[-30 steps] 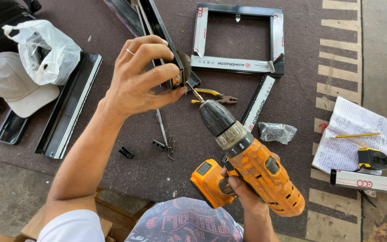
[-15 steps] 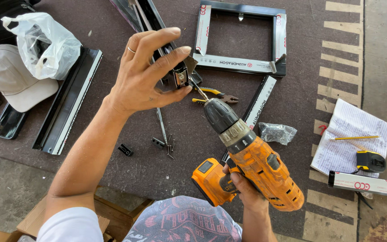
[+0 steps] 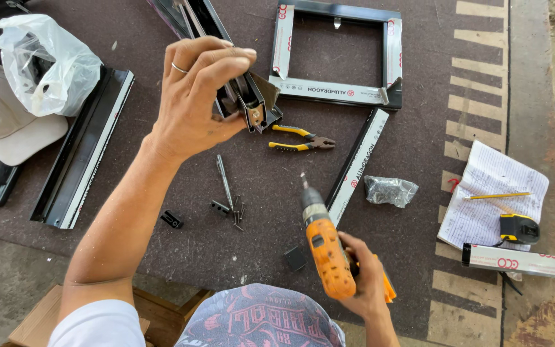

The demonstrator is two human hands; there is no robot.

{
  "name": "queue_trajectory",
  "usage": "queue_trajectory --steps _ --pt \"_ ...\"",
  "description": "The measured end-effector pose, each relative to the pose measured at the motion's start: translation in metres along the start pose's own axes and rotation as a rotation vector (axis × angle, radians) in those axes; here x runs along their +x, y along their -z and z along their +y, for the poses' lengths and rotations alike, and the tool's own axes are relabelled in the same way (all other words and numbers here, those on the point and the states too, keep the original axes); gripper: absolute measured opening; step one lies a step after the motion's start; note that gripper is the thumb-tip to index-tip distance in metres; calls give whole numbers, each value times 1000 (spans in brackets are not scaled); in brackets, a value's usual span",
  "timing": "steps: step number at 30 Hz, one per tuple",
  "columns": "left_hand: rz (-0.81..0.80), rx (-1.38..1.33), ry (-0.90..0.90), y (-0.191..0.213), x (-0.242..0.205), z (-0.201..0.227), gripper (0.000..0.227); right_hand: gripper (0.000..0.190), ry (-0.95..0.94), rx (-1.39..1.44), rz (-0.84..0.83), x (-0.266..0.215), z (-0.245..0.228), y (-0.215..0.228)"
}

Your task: The person assembles an aluminum window frame by inserting corner brackets and fastening them with a cordless drill. They align the aluminum profiles, insert corner connectors, and drive screws into the joints to secure the frame. The person also uses pliers to adjust components and ensures the frame is properly aligned.

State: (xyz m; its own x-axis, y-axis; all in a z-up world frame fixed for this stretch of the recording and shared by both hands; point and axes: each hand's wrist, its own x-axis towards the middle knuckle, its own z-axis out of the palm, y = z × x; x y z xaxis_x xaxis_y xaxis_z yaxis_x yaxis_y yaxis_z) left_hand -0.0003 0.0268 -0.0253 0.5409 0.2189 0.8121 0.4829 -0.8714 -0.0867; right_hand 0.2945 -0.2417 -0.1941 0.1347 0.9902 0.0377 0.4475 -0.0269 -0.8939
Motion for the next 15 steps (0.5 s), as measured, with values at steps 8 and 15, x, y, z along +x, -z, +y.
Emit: queue_trajectory --steps 8,15 --pt "-7 -46 -23 -10 -7 30 71 66 112 190 285 -40 10 26" --pt "-41 -80 9 -5 -13 60 63 48 35 487 268 -58 57 46"
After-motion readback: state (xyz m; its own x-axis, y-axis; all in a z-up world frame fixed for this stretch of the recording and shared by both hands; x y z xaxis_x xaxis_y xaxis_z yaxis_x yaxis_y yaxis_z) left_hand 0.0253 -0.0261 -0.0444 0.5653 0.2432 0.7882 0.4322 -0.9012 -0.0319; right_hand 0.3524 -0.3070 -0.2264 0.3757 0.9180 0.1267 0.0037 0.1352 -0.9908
